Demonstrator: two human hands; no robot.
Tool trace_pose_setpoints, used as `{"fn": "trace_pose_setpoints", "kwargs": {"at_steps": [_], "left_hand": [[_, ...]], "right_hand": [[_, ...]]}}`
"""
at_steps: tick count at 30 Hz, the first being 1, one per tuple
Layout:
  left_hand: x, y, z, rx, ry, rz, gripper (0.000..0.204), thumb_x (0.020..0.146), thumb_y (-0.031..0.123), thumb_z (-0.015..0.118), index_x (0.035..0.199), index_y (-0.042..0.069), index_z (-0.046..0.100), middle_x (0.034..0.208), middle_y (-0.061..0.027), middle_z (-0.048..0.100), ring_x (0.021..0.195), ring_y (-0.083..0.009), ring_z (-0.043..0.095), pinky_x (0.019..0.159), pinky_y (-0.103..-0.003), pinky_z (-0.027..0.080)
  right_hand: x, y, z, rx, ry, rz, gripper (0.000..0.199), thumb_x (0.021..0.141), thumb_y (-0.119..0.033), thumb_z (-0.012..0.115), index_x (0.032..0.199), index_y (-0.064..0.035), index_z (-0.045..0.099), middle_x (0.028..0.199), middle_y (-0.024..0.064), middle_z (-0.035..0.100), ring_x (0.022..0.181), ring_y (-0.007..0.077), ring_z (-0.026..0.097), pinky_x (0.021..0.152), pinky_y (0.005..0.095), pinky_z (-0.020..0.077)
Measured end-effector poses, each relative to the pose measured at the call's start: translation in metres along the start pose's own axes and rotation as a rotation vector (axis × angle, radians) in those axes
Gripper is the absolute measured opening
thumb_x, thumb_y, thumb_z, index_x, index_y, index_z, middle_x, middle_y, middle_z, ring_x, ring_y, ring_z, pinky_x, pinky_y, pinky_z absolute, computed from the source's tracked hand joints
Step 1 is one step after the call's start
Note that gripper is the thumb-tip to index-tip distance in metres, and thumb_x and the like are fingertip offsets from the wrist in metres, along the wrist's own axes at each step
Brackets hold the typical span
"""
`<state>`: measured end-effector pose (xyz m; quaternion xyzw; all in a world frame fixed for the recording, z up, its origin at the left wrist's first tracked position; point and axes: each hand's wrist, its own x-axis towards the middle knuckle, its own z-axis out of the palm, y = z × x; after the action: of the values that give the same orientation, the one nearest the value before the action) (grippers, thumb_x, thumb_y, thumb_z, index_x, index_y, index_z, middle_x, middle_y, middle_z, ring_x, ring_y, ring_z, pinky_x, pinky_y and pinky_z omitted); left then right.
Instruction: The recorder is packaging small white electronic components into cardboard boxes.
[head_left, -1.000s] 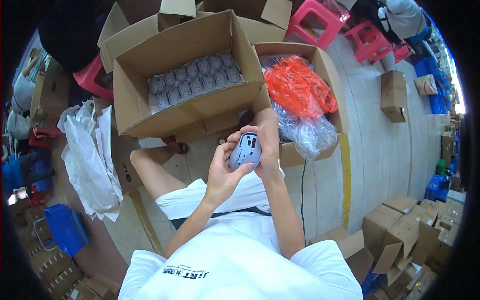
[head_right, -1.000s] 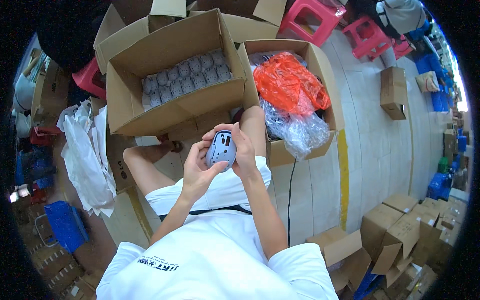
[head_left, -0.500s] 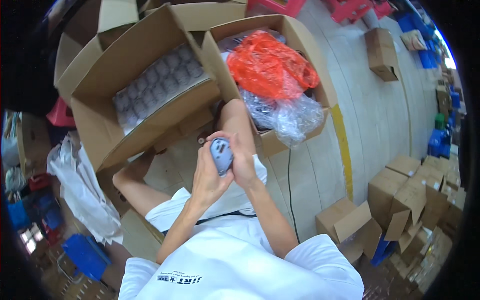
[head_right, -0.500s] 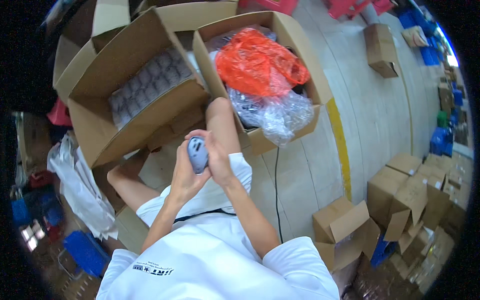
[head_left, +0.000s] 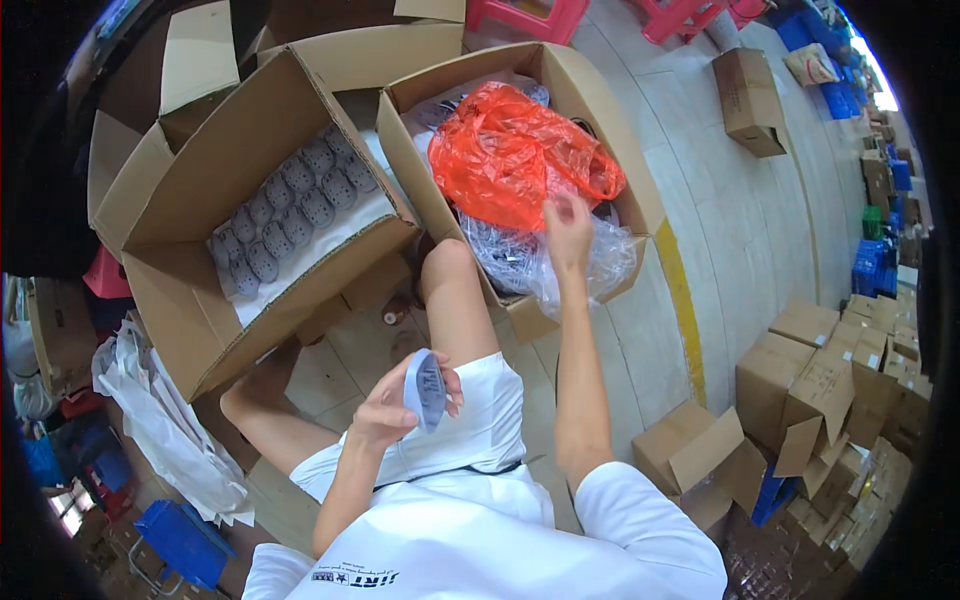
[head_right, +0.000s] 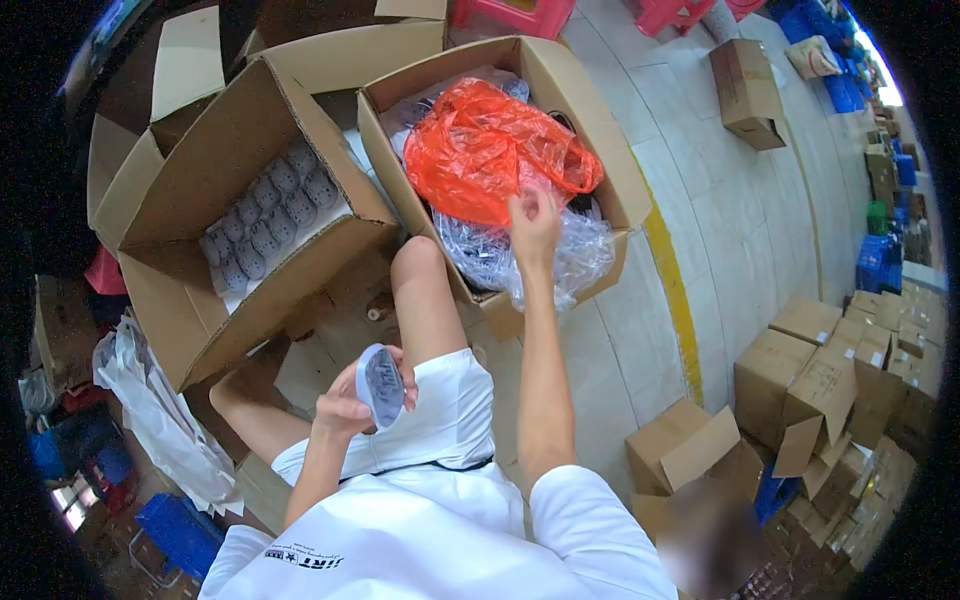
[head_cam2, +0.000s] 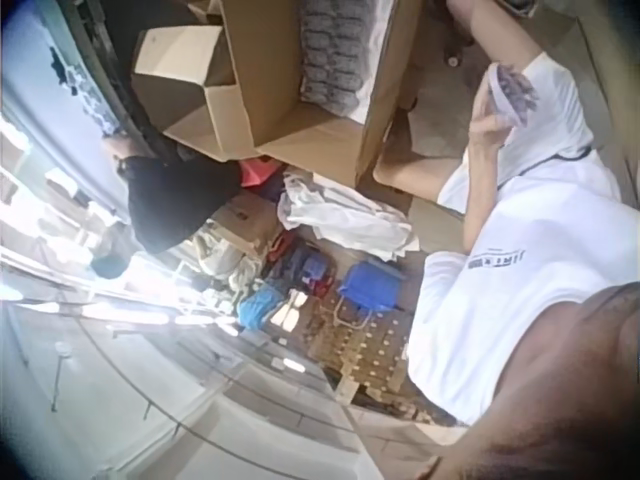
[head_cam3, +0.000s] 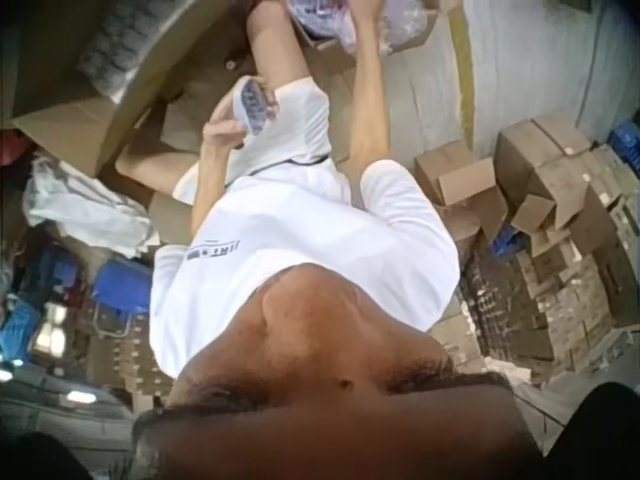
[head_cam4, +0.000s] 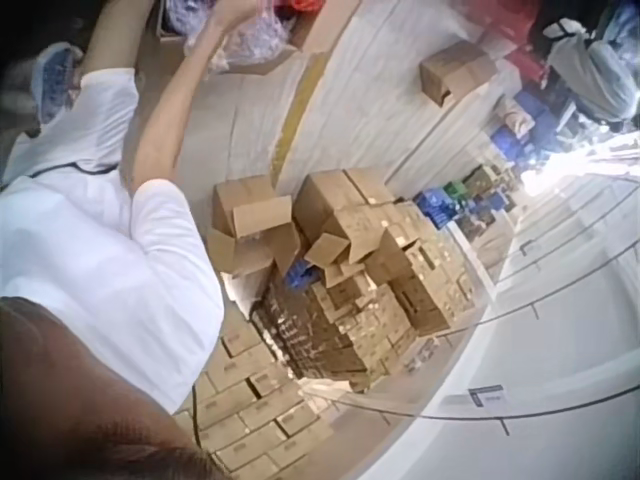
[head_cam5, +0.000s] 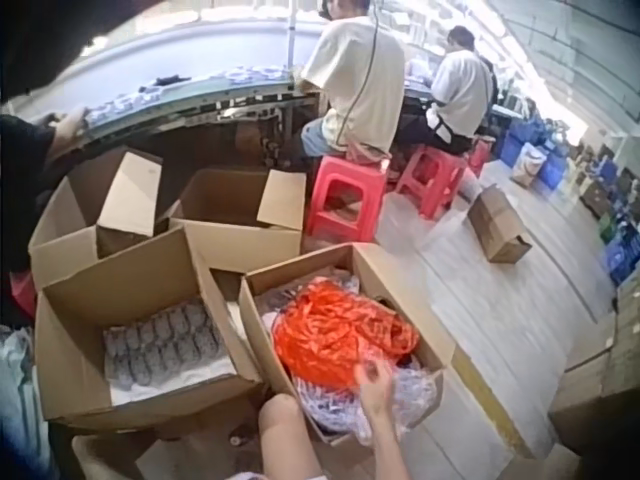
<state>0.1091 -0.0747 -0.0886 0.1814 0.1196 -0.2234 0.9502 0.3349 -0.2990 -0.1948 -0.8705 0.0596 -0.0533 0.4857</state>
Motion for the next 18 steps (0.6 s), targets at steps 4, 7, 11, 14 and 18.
{"fn": "trace_pose_setpoints", "kwargs": {"at_steps": [4,7,11,14,18], "left_hand": [[0.004,-0.005,-0.003,0.003,-0.052,-0.026,0.068,0.065,0.006,0.069,0.129,0.002,0.046,0.1,-0.0164,0.06,0.084,-0.0264,0.058,0.07,-0.036,0.046],[0.0,-0.003,-0.008,0.012,-0.032,-0.02,0.066,0.066,0.006,0.068,0.129,0.002,0.047,0.099,-0.0157,0.061,0.082,-0.0257,0.058,0.069,-0.036,0.046],[-0.002,-0.005,-0.011,0.009,0.021,-0.009,0.066,0.066,0.005,0.068,0.128,0.002,0.047,0.099,-0.0147,0.061,0.081,-0.0247,0.058,0.068,-0.035,0.046],[-0.002,-0.004,-0.015,0.022,0.071,-0.012,0.065,0.066,0.004,0.068,0.127,0.002,0.047,0.098,-0.0146,0.061,0.081,-0.0242,0.058,0.067,-0.034,0.046],[-0.002,0.003,-0.015,0.005,0.098,-0.022,0.063,0.066,0.004,0.067,0.126,0.002,0.048,0.098,-0.0147,0.061,0.081,-0.024,0.058,0.067,-0.034,0.046]], "right_hand": [[0.068,0.018,0.051,-0.429,0.124,-0.416,0.056,0.08,-0.025,0.069,0.124,0.0049,0.051,0.102,0.0157,0.065,0.087,0.0265,0.062,0.079,0.0323,0.0501],[0.085,-0.003,0.066,-0.17,-0.359,0.143,0.051,0.078,-0.023,0.068,0.12,0.0051,0.057,0.088,0.0158,0.068,0.079,0.0304,0.063,0.075,0.0345,0.0516],[0.033,-0.047,0.103,0.062,-0.747,-0.302,0.026,0.075,-0.01,0.065,0.099,-0.0019,0.07,0.077,0.0076,0.069,0.071,0.0222,0.062,0.068,0.0316,0.0511],[0.029,-0.057,0.109,0.118,-0.501,-0.53,0.022,0.074,-0.01,0.064,0.093,-0.0012,0.071,0.081,0.0112,0.068,0.072,0.0269,0.062,0.069,0.0334,0.051],[0.083,-0.019,0.083,-0.235,0.243,-0.514,0.036,0.074,-0.011,0.066,0.107,0.0022,0.064,0.084,0.0176,0.068,0.075,0.0298,0.063,0.066,0.0346,0.0517]]}}
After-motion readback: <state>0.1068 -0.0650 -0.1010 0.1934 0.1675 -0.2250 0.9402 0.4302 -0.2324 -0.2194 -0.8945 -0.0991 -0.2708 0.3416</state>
